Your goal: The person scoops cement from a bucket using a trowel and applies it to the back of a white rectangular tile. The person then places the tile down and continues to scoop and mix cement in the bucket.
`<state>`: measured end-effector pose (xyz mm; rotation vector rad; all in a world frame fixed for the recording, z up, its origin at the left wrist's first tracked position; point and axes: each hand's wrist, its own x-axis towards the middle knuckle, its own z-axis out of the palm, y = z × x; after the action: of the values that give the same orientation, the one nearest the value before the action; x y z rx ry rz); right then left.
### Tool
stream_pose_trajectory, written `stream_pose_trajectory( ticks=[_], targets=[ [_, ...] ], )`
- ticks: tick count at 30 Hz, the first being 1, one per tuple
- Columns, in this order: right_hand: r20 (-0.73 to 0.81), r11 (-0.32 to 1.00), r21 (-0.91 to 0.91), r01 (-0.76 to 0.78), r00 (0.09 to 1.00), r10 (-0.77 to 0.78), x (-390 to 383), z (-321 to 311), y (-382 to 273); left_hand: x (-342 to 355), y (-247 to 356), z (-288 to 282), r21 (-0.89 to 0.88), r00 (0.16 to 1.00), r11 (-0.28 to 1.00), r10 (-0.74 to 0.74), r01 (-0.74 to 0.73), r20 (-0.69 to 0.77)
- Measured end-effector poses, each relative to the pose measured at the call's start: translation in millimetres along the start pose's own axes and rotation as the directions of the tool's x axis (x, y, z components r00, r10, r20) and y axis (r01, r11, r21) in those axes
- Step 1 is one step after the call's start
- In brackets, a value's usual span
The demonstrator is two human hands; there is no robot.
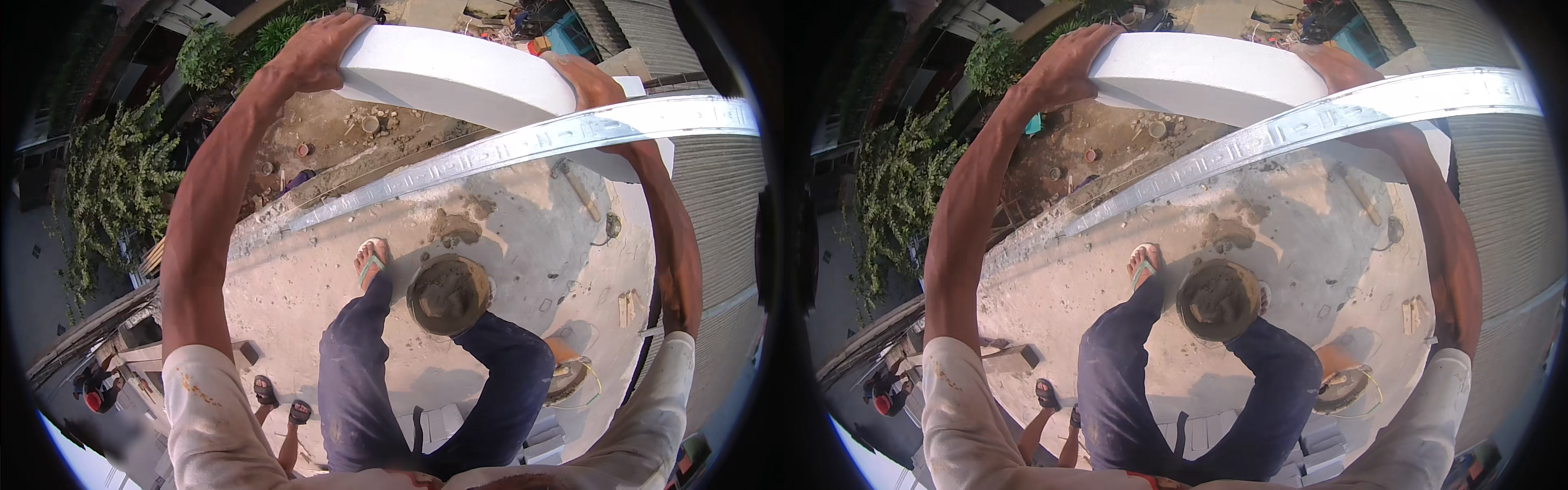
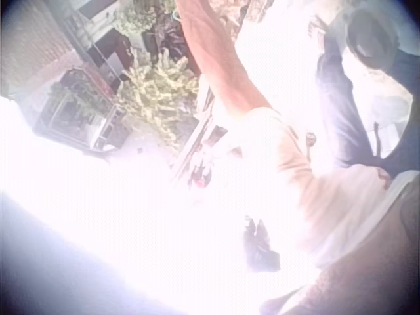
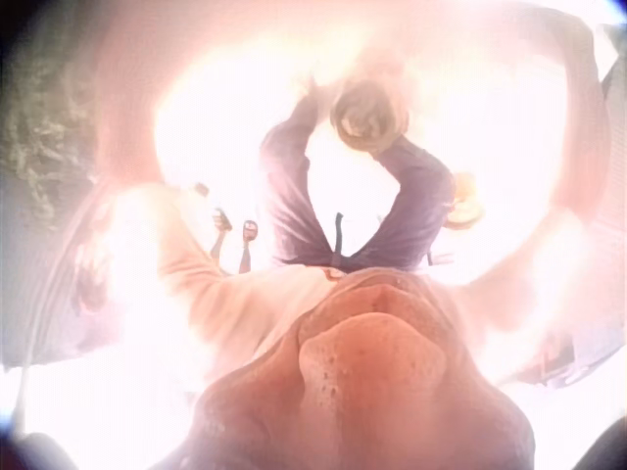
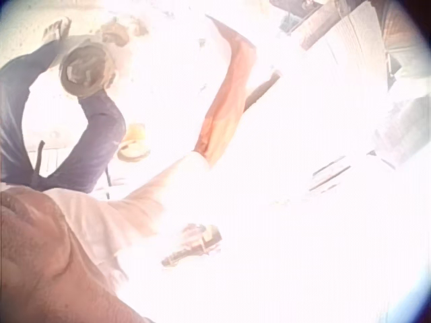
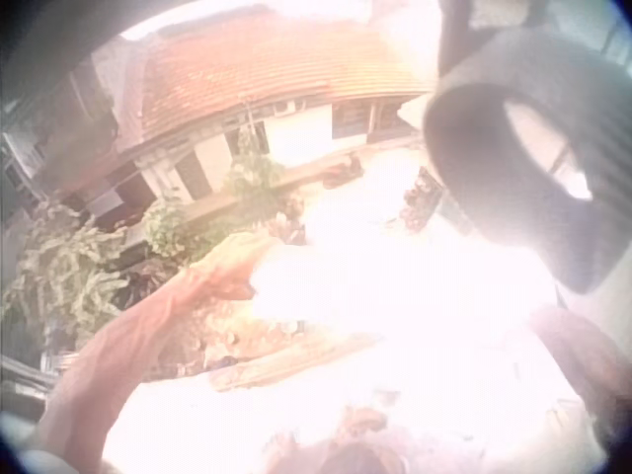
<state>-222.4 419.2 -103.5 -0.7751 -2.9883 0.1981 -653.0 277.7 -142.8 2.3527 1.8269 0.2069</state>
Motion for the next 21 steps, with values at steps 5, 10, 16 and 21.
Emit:
stream_pose_trajectory(
  ticks=[5,10,16,21],
  targets=[
    [0.052,0.978,0.080,0.195,0.978,-0.200,71,15,-33,-85,-2,11,0.101,0.975,0.970,-0.222,0.222,-0.011],
    [0.058,0.929,0.138,0.344,0.933,-0.354,120,89,-47,-145,9,35,0.103,0.946,0.942,-0.313,0.320,-0.078],
    [0.051,0.887,0.150,0.438,0.892,-0.449,126,144,-42,-181,18,99,-0.048,0.913,0.917,-0.398,0.396,-0.084],
    [0.274,0.917,0.181,0.355,0.877,-0.394,90,147,-55,-208,23,136,0.004,0.887,0.887,-0.461,0.461,-0.042]
  ],
)
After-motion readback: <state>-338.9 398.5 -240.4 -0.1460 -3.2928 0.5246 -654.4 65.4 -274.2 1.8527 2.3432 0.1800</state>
